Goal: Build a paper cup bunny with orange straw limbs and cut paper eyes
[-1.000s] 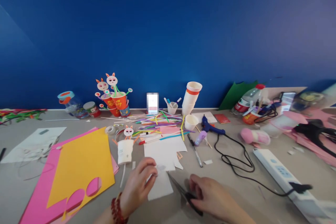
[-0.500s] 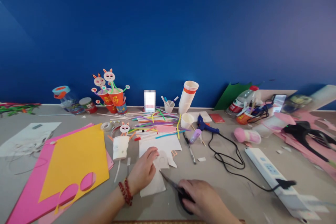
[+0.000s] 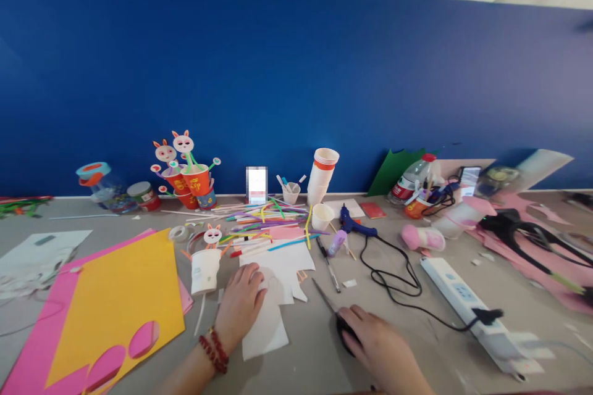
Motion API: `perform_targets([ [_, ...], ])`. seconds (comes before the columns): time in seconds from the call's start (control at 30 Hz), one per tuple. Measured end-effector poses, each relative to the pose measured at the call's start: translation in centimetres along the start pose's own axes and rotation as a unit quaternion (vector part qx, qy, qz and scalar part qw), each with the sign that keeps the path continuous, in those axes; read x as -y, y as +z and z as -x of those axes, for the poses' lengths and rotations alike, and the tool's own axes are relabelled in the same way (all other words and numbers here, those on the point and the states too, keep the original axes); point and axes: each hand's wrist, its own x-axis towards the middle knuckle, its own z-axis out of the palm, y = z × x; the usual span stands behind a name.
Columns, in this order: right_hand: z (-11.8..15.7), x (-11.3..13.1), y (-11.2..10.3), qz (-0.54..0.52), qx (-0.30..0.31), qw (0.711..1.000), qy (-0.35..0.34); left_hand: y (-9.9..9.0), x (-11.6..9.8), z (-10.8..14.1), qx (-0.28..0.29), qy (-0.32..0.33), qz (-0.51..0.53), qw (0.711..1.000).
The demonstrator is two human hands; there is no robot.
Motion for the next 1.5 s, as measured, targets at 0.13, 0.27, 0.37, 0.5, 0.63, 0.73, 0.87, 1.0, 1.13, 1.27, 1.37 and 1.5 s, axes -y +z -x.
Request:
perform_targets([
  [0.13,-0.7,0.1,-1.4,-0.071,0.017,0.997,-0.005,-0.1,0.3,0.1,0.001,-0.013,-0.014,1.0],
  [0.27,-2.6,-0.2,-2.0,-0.064,-0.025,0.996,0.049,-0.2,-0.1,0.4,0.01,-0.004,0.006,1.0],
  [0.37,-4.6,-0.4,-1.6,-0.007,-0.051,0.994,0.095,-0.2,-0.2,0.5,0.018,-0.006,0.02,1.0],
  [0.5,-6.3,-0.3,-0.8,0.021,-0.028,0.993,0.109,-0.1,0.1,0.5,0.02,-0.012,0.029,0.999],
  [0.63,-6.6,-0.4,-0.5,0.02,-0.015,0.993,0.115,0.1,0.3,0.4,0.016,-0.019,0.031,0.999],
  [0.73,-6.4,-0.7,-0.4,0.011,-0.029,0.992,0.124,0.1,0.3,0.3,0.015,-0.018,0.034,0.999],
  [0.87,-6.2,-0.5,-0.9,0.035,-0.065,0.988,0.132,0.0,0.2,0.2,0.012,-0.012,0.038,0.999],
  [1.0,-6.7,0.5,-1.7,0.025,-0.085,0.99,0.112,-0.1,0.2,0.4,0.012,-0.013,0.04,0.999],
  [1.13,-7.7,1.5,-1.8,-0.021,-0.079,0.993,0.081,-0.4,-0.2,0.5,0.02,-0.012,0.041,0.999],
  [1.27,-8.5,2.2,-1.6,-0.038,-0.052,0.995,0.071,-0.6,-0.6,0.4,0.029,-0.024,0.033,0.999],
  [1.37,-8.9,3.2,-2.1,-0.061,-0.037,0.997,0.043,-0.5,-0.8,0.2,0.026,-0.029,0.03,0.999],
  [1.5,-11.5,6.3,-4.1,-0.068,-0.053,0.994,-0.06,-0.3,-0.8,0.2,0.014,-0.024,0.027,0.999],
])
